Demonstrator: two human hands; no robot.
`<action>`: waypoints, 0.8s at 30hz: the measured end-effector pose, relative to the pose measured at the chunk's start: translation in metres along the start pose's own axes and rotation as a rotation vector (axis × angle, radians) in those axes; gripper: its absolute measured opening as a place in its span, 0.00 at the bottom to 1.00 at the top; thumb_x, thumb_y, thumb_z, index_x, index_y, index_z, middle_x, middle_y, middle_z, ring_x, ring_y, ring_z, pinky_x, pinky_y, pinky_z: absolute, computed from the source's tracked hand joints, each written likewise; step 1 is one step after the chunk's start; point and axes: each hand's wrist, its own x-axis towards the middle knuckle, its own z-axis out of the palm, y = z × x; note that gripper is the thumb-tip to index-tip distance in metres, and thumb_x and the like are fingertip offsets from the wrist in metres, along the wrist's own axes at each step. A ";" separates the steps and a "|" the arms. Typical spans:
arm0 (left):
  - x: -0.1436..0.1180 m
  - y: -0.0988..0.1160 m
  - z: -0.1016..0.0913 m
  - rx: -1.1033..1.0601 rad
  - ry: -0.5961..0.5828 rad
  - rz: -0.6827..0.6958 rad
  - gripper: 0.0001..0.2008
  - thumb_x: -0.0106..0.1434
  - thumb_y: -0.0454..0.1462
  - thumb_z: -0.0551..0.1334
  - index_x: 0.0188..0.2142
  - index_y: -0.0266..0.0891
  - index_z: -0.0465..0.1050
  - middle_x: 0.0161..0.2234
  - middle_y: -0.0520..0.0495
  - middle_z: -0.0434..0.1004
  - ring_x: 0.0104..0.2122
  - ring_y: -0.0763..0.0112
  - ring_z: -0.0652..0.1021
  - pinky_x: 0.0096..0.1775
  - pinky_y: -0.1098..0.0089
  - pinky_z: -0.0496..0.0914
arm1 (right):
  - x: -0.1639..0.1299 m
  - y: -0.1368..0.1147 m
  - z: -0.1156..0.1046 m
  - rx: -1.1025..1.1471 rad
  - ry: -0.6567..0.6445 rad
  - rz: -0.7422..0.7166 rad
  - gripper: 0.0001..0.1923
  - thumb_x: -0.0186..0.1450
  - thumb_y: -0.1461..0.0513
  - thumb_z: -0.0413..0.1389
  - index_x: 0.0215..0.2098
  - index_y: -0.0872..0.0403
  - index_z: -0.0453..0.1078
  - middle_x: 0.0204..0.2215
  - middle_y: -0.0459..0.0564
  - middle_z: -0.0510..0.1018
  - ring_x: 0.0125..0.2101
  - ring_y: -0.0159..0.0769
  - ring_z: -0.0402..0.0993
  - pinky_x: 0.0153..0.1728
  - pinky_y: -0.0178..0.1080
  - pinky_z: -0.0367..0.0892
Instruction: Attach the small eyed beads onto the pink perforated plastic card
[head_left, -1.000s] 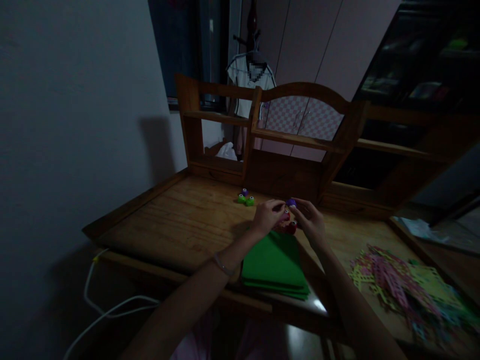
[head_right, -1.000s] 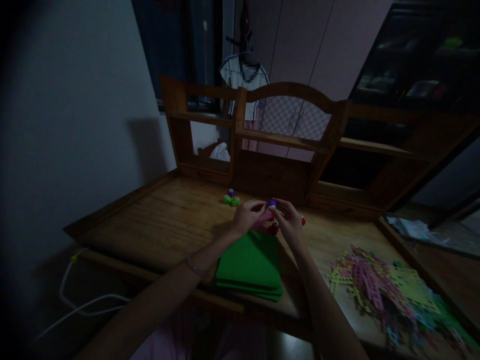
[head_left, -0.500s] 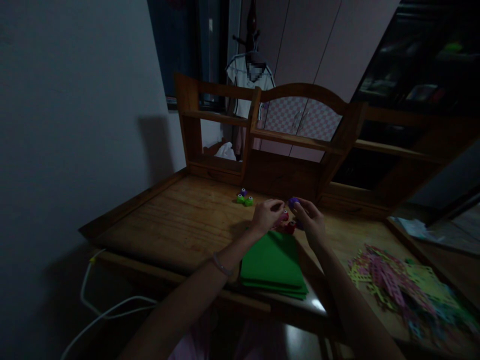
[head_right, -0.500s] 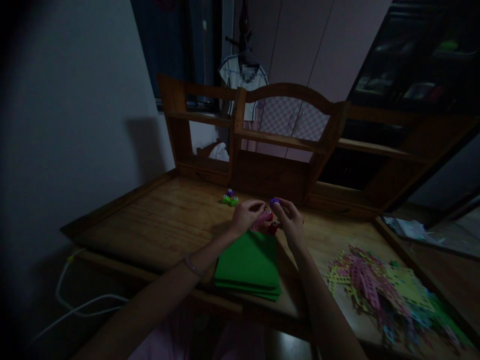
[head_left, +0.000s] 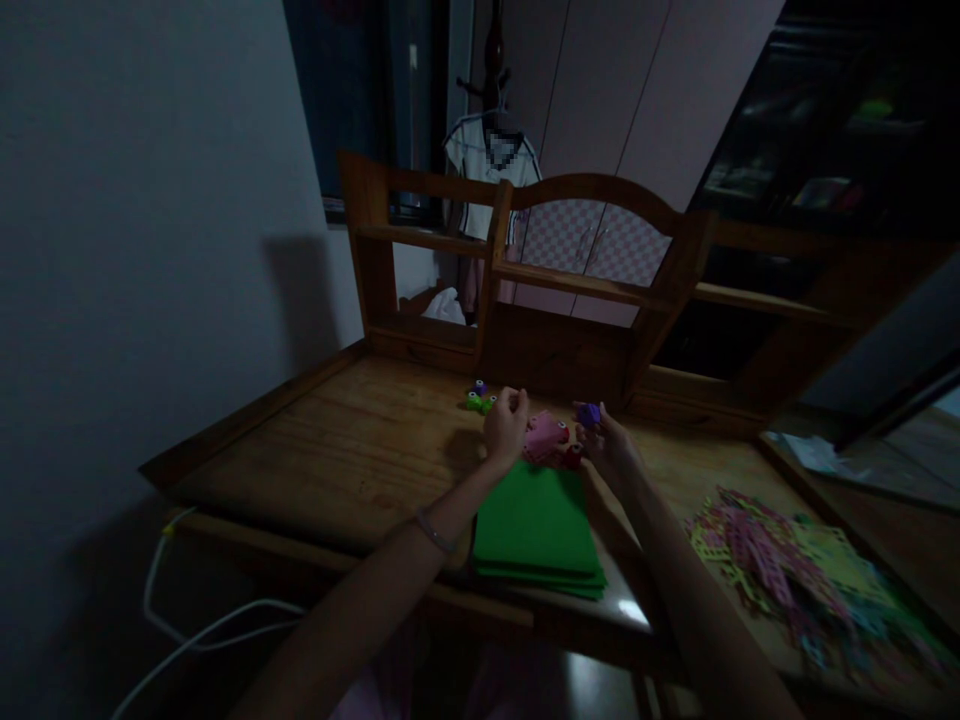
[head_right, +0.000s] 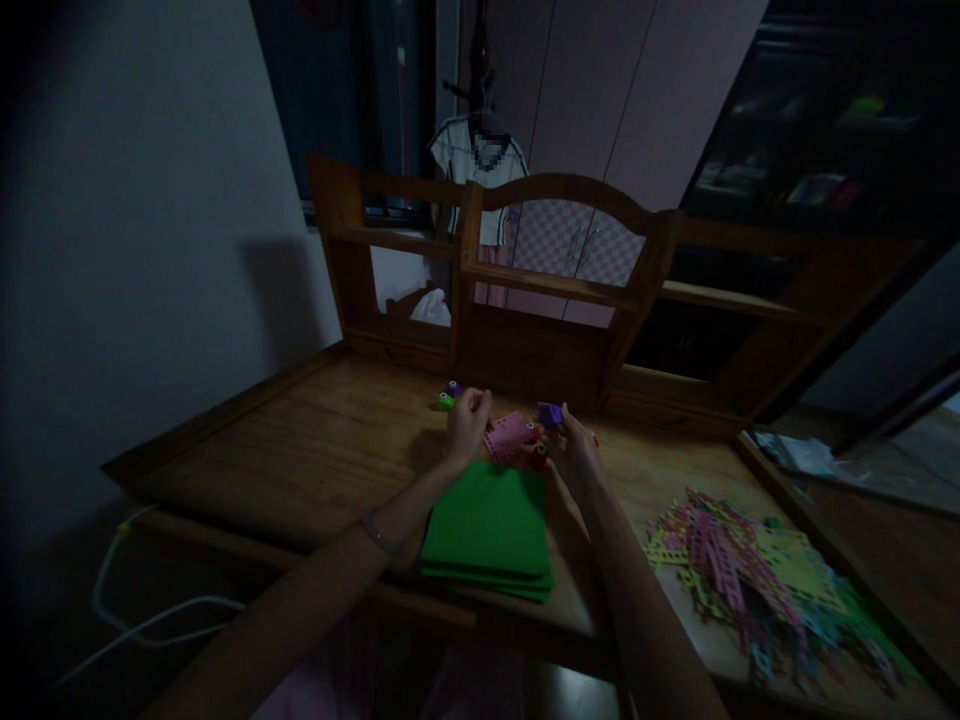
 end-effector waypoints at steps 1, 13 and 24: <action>0.001 -0.001 0.000 -0.023 0.023 -0.018 0.14 0.64 0.43 0.50 0.41 0.37 0.65 0.24 0.50 0.70 0.22 0.76 0.71 0.26 0.76 0.62 | 0.000 0.000 0.000 0.002 -0.008 0.006 0.17 0.63 0.54 0.53 0.42 0.58 0.71 0.34 0.52 0.74 0.27 0.25 0.69 0.30 0.26 0.68; -0.006 0.029 -0.003 -0.102 0.046 0.066 0.16 0.65 0.37 0.51 0.52 0.39 0.57 0.31 0.49 0.70 0.31 0.75 0.72 0.36 0.74 0.65 | -0.027 -0.033 0.017 -0.661 -0.065 -0.146 0.20 0.61 0.48 0.52 0.39 0.57 0.69 0.27 0.49 0.72 0.24 0.30 0.66 0.24 0.31 0.61; -0.018 0.130 -0.036 -0.391 -0.238 -0.090 0.14 0.62 0.44 0.54 0.48 0.48 0.64 0.32 0.49 0.71 0.32 0.71 0.73 0.35 0.71 0.69 | -0.093 0.016 0.039 -1.362 -0.221 -0.183 0.15 0.63 0.53 0.48 0.43 0.46 0.71 0.42 0.54 0.70 0.35 0.39 0.73 0.34 0.39 0.69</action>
